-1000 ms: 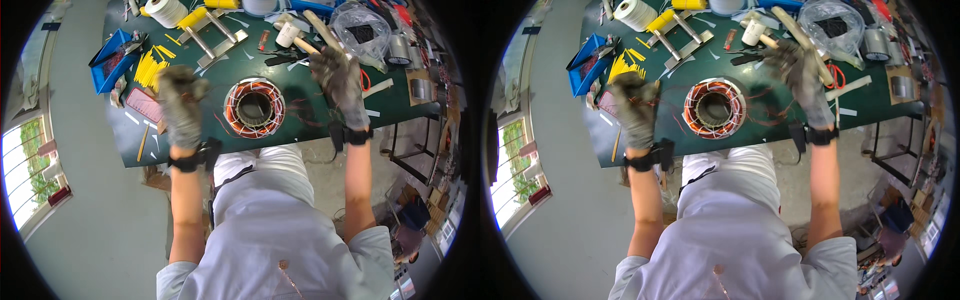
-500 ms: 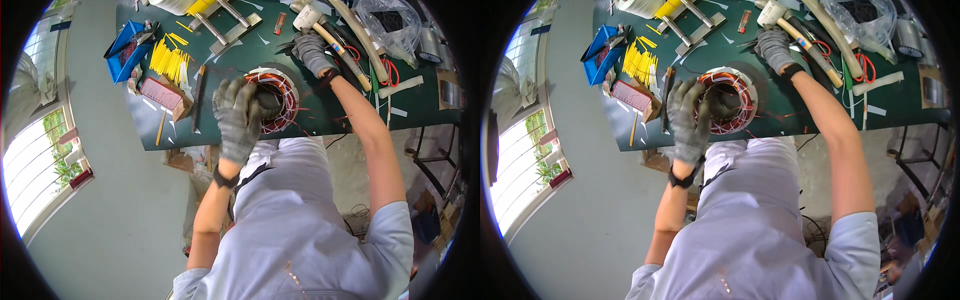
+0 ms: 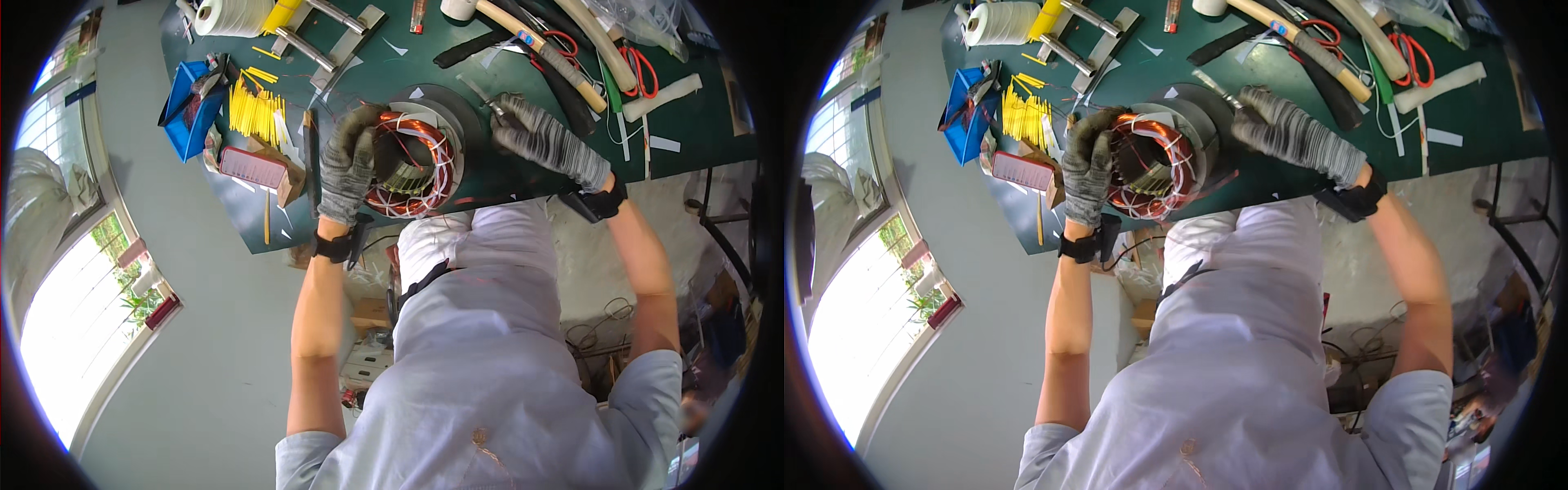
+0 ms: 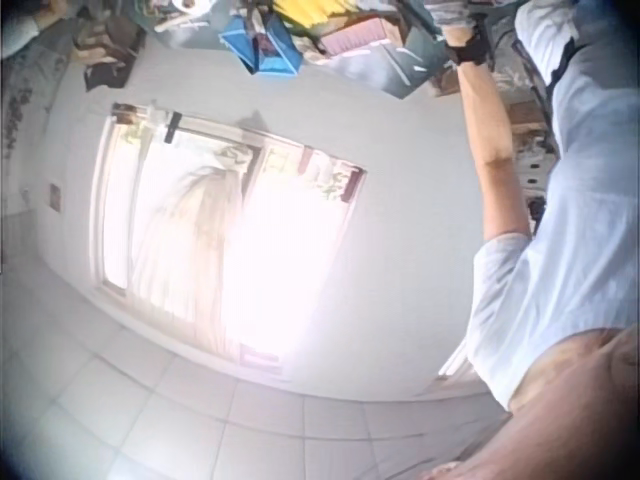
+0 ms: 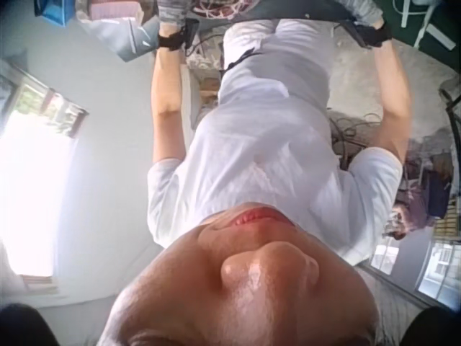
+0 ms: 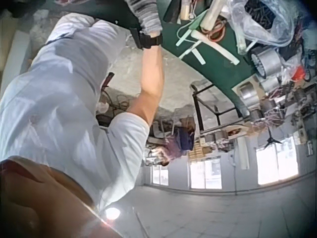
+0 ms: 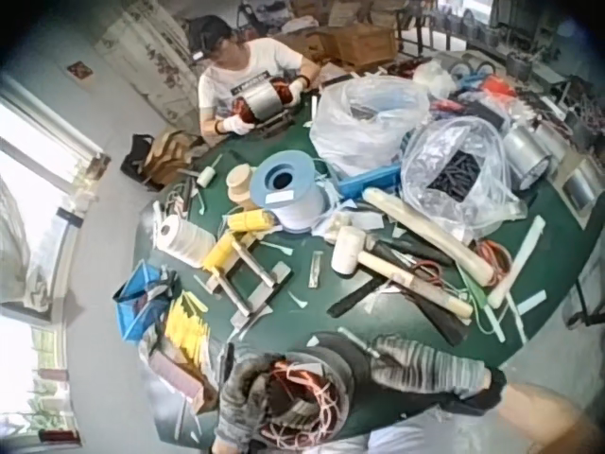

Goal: Assembling or repairing an electric motor stator using a mallet and wire-cutting tools.

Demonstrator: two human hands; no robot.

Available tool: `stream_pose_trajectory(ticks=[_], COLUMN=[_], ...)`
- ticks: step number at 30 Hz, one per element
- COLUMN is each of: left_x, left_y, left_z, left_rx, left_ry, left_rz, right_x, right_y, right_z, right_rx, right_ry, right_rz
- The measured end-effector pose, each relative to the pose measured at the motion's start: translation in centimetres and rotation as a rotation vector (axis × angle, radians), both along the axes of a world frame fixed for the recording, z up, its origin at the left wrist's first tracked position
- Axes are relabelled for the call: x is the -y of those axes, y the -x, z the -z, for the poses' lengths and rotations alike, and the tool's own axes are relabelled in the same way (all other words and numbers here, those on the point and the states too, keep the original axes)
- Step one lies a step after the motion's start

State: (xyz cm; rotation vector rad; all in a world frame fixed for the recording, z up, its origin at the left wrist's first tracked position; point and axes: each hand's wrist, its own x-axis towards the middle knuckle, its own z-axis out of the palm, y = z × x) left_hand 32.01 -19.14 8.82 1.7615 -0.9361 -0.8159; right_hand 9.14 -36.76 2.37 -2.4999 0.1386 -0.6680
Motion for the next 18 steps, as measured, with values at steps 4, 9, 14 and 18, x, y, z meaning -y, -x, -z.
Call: stream_pose_trajectory(ticks=[4, 9, 14, 18], left_x=[-0.9, -0.8, -1.4, -0.2], left_y=[-0.7, -0.7, -0.8, -0.5], left_z=[0.0, 0.4, -0.2, 0.3], left_rx=[0.274, 0.304, 0.591, 0.492], left_ry=[0.054, 0.051, 0.003, 0.042], left_rz=[0.176, 0.165, 0.153, 0.144], right_x=[0.8, 2.0, 2.6, 3.9], right_y=[0.0, -0.7, -3.2, -2.6], right_z=[-2.7, -3.7, -3.1, -4.6], right_rx=[-0.284, -0.327, -0.275, -0.371], right_ry=[-0.376, -0.174, -0.108, -0.104], right_rz=[0.02, -0.069, -0.24, -0.244])
